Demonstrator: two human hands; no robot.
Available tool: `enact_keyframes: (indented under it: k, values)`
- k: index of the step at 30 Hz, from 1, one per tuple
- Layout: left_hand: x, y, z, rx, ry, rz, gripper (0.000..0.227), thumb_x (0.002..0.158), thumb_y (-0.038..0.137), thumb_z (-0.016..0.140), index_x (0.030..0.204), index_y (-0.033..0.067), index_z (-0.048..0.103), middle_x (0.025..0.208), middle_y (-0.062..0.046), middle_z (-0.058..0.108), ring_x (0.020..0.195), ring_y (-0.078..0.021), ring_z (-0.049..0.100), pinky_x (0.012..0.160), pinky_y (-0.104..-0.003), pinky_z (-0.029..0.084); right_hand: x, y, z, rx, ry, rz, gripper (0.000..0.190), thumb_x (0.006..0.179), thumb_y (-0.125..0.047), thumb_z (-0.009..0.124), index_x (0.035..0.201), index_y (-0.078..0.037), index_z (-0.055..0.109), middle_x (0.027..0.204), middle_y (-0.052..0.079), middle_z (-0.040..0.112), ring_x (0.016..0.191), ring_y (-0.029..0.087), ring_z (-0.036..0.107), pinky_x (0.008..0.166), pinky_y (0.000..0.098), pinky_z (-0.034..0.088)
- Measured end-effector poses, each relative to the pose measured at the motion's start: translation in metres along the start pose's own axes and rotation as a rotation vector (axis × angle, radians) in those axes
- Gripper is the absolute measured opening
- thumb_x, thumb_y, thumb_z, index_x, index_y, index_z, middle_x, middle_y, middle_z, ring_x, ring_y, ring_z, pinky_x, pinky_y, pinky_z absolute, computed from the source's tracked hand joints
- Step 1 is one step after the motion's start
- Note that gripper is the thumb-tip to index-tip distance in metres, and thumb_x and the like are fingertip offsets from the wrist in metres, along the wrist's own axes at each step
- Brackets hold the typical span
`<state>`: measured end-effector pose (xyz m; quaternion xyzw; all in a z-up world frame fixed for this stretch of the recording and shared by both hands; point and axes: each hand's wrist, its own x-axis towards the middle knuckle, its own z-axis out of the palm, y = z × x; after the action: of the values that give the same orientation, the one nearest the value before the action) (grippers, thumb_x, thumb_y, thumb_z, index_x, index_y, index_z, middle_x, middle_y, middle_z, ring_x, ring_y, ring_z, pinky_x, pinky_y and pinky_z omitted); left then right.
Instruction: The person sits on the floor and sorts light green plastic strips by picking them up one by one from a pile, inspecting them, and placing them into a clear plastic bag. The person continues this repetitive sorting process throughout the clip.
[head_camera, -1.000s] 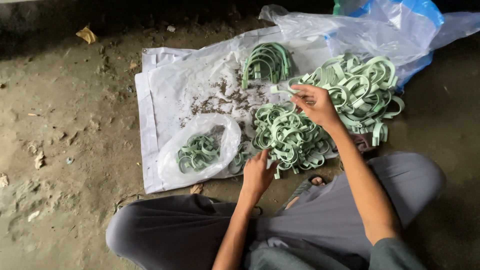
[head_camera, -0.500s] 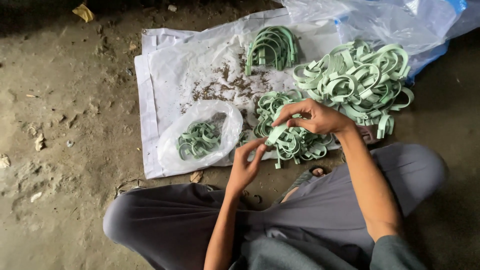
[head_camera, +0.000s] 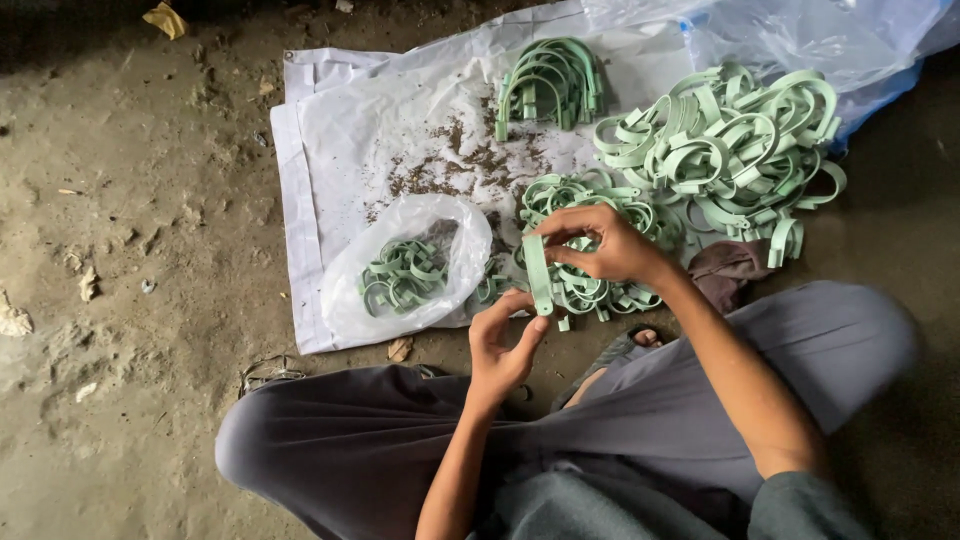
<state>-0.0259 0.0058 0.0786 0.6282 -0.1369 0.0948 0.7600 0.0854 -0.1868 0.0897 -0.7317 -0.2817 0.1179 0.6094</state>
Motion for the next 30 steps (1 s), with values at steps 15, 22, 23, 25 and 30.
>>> enact_keyframes:
  k: [15,22,23,25,30]
  values:
    - [0.002,0.007,-0.003,0.042,-0.032,0.131,0.012,0.09,0.004,0.075,0.097,-0.0043,0.071,0.077,-0.016,0.07,0.066,-0.0285,0.059,0.072,-0.04,0.048,0.004,-0.029,0.008,0.039,0.148,-0.156,0.021,0.089,0.004,0.074,0.11,0.001,0.075,0.103,0.016,0.074,0.081,0.02,0.071,0.08,0.0384,0.06]
    - [0.002,0.006,0.0,0.039,-0.02,0.125,0.012,0.092,0.005,0.073,0.099,-0.0041,0.071,0.081,-0.015,0.071,0.07,-0.0283,0.062,0.074,-0.041,0.049,0.004,-0.019,0.012,-0.004,0.186,-0.222,0.018,0.089,0.004,0.075,0.107,0.002,0.075,0.103,0.017,0.075,0.079,0.022,0.071,0.078,0.0379,0.059]
    - [0.002,0.008,0.003,0.052,0.011,0.101,0.011,0.095,0.005,0.07,0.102,-0.0037,0.07,0.084,-0.016,0.072,0.075,-0.0255,0.063,0.077,-0.043,0.05,0.004,-0.011,0.012,-0.07,0.205,-0.247,0.017,0.089,0.005,0.075,0.106,0.003,0.075,0.102,0.017,0.075,0.078,0.024,0.072,0.076,0.0383,0.06]
    - [0.003,0.0,0.008,0.068,0.051,0.078,0.011,0.097,0.005,0.067,0.104,-0.0033,0.069,0.087,-0.016,0.073,0.08,-0.0227,0.064,0.079,-0.044,0.051,0.005,0.005,0.011,-0.133,0.215,-0.275,0.016,0.089,0.006,0.076,0.105,0.003,0.075,0.101,0.018,0.075,0.077,0.025,0.073,0.074,0.0387,0.06]
    - [-0.027,-0.112,-0.002,-0.004,0.117,-0.605,0.048,0.113,0.028,0.036,0.114,-0.0122,0.061,0.102,-0.03,0.067,0.103,-0.0358,0.062,0.093,-0.048,0.051,0.011,0.073,0.008,-0.511,0.284,-0.125,0.012,0.091,-0.003,0.078,0.103,-0.005,0.076,0.09,0.01,0.074,0.066,0.024,0.07,0.061,0.0342,0.056]
